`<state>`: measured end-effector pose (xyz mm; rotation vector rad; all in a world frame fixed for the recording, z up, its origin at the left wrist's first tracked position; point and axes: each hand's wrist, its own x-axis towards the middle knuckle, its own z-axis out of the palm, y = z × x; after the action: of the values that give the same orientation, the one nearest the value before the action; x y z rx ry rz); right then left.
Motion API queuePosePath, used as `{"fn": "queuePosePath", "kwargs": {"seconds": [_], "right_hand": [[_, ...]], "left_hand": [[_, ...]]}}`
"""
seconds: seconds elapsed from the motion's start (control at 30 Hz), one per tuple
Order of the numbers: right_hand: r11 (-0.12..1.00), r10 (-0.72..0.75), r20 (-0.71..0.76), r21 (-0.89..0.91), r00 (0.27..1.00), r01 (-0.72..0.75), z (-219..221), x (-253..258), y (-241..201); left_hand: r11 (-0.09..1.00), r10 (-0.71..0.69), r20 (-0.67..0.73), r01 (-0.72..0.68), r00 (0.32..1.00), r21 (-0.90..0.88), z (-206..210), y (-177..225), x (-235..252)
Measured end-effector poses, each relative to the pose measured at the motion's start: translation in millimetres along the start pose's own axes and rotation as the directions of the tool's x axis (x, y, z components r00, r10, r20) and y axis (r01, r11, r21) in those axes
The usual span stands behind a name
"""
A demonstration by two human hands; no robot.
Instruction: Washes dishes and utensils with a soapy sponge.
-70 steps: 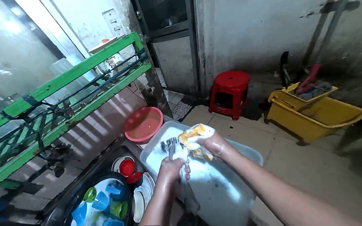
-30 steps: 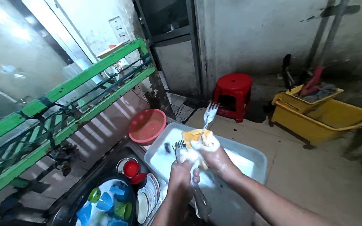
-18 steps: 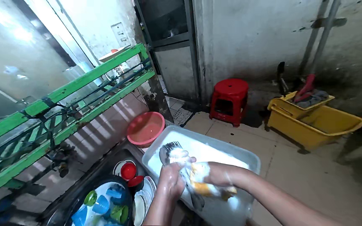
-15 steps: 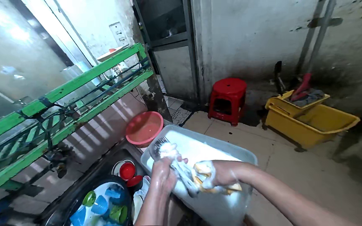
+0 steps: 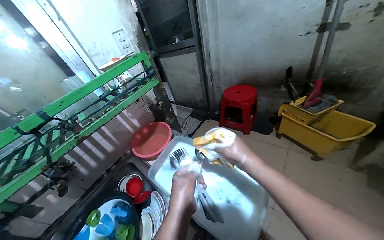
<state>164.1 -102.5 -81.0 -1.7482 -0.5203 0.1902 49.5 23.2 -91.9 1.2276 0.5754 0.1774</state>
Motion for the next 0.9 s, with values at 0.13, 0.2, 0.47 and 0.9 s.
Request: {"fn": "queuePosePath", "kwargs": {"seconds": [0.13,0.2,0.47,0.9], "right_hand": [[0.996,0.067,0.041,-0.067,0.997,-0.064,22.7,-11.5,14.2],[0.991,0.073,-0.016,-0.107,0.997,-0.074,22.8,-2.8,19.9],[0.980,0.017,0.083,-0.197,0.996,0.000,45.3,-22.7,30.2],[0.954,0.235,0.072,0.176,0.969,-0.244,27.2,-12.4,5.7]], "left_hand": [[0.995,0.008,-0.044,-0.004,0.999,0.104,6.2,-3.8,-3.2],[0.993,-0.022,-0.061,0.029,0.998,0.116,7.1,-5.5,-5.3],[0.976,-0.026,-0.093,0.045,0.995,0.214,-0.5,-1.5,-7.7],[0.996,-0.088,0.073,0.087,0.993,0.006,-11.7,-10.6,-21.5]]}}
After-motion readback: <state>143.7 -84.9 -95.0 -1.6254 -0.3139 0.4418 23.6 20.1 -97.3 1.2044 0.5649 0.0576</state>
